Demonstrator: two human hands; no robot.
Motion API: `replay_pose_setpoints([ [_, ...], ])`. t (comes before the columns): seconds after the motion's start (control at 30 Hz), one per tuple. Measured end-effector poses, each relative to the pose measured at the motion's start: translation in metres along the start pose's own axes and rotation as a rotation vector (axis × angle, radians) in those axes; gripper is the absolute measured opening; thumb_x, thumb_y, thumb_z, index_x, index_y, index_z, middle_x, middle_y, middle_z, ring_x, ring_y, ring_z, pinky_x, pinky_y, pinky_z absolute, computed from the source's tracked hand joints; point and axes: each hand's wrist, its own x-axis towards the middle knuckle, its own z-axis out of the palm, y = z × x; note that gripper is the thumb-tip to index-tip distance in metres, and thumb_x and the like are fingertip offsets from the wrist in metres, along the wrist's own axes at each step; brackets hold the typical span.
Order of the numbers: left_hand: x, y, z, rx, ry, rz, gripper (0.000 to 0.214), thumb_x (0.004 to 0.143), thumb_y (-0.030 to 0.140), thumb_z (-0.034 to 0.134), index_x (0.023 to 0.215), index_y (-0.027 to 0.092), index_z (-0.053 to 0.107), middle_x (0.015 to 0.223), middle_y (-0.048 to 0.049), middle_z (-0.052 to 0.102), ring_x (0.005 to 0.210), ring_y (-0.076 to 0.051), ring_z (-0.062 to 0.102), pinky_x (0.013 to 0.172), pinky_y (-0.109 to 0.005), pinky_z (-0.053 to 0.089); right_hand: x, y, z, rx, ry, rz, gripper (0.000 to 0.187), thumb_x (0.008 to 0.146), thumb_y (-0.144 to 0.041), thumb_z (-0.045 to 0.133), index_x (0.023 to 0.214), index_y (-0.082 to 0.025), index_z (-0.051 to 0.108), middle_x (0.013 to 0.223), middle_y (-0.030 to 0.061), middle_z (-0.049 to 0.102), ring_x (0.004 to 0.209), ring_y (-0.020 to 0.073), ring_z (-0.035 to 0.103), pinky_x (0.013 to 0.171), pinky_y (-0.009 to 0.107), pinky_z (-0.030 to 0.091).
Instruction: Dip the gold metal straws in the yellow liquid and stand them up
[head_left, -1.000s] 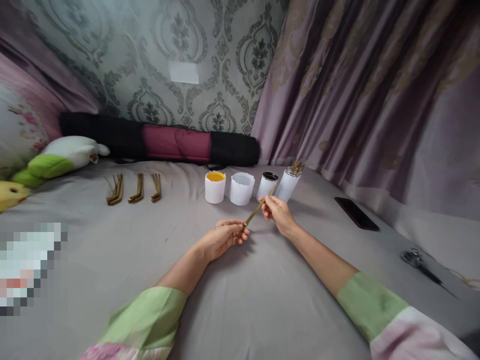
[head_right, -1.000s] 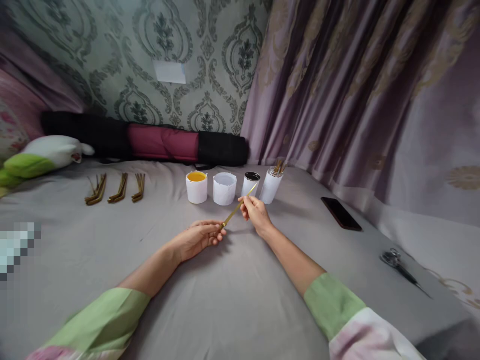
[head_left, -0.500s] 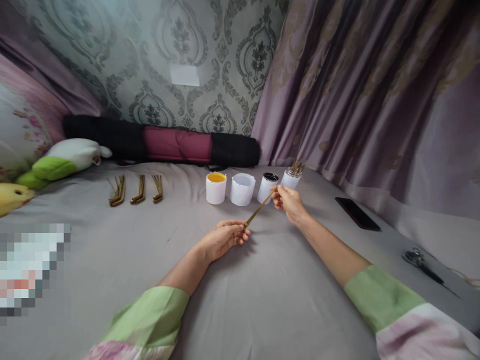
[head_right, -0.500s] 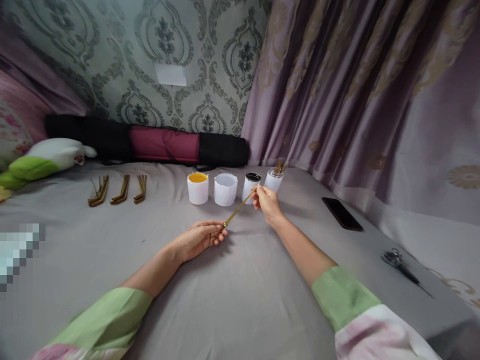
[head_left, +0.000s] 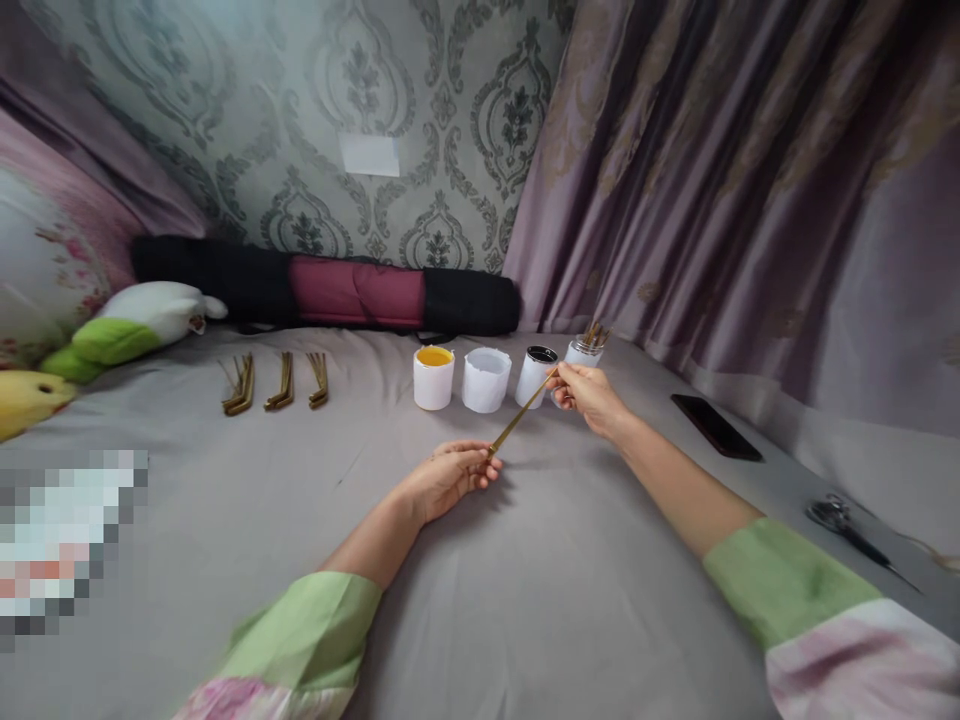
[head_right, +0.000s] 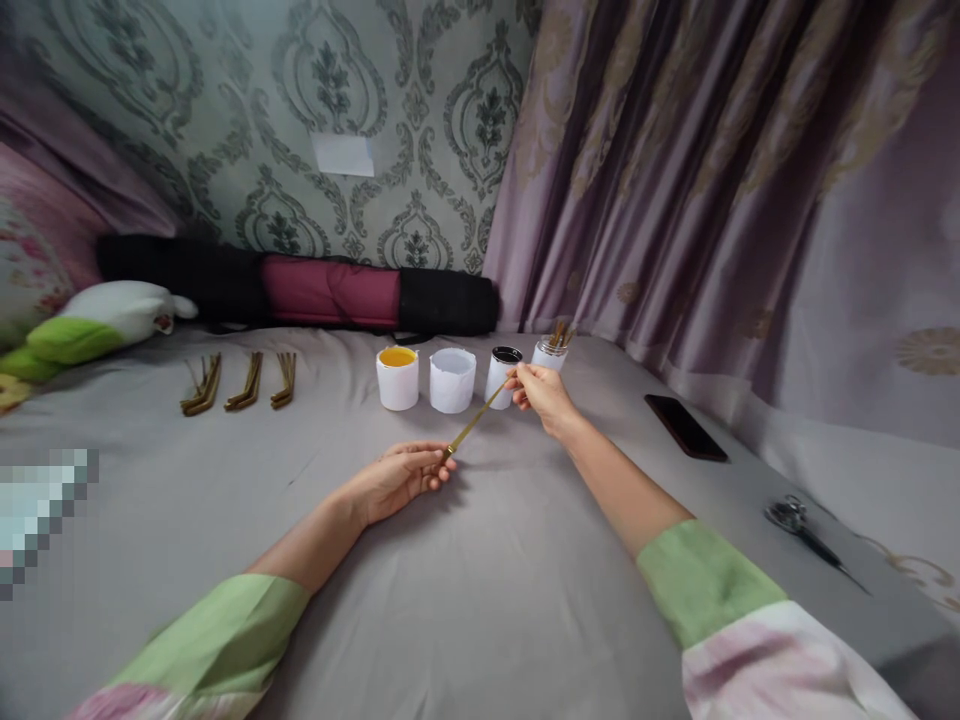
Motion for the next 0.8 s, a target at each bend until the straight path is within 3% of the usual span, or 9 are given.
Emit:
replay_pose_setpoints([
  [0.37, 0.001, 0.000, -0.002, -0.005, -0.009, 0.000, 0.017, 0.076, 0.007, 0.053, 0.093, 0.007, 0.054, 0.081, -0.0127, 0.062, 0.064, -0.011, 0.058, 0.055, -0.021, 0.045, 0.001, -0.015, -0.004, -0.001, -0.061, 0.072, 0.025, 0.085, -0.032, 0.044, 0.073, -0.013, 0.056, 0.065, 0.0047, 0.060, 0.039, 0.0040, 0.046, 0.034, 0.015, 0.033],
  [0.8, 0.000, 0.000, -0.001, -0.007, -0.003, -0.001, 0.015, 0.076, 0.006, 0.052, 0.091, 0.007, 0.055, 0.080, -0.0121, 0.062, 0.063, -0.011, 0.059, 0.054, -0.021, 0.045, 0.000, -0.015, -0.007, -0.024, -0.059, 0.025, 0.017, 0.081, -0.026, 0.050, 0.074, -0.012, 0.058, 0.067, 0.0040, 0.061, 0.040, 0.0028, 0.045, 0.034, 0.015, 0.033],
])
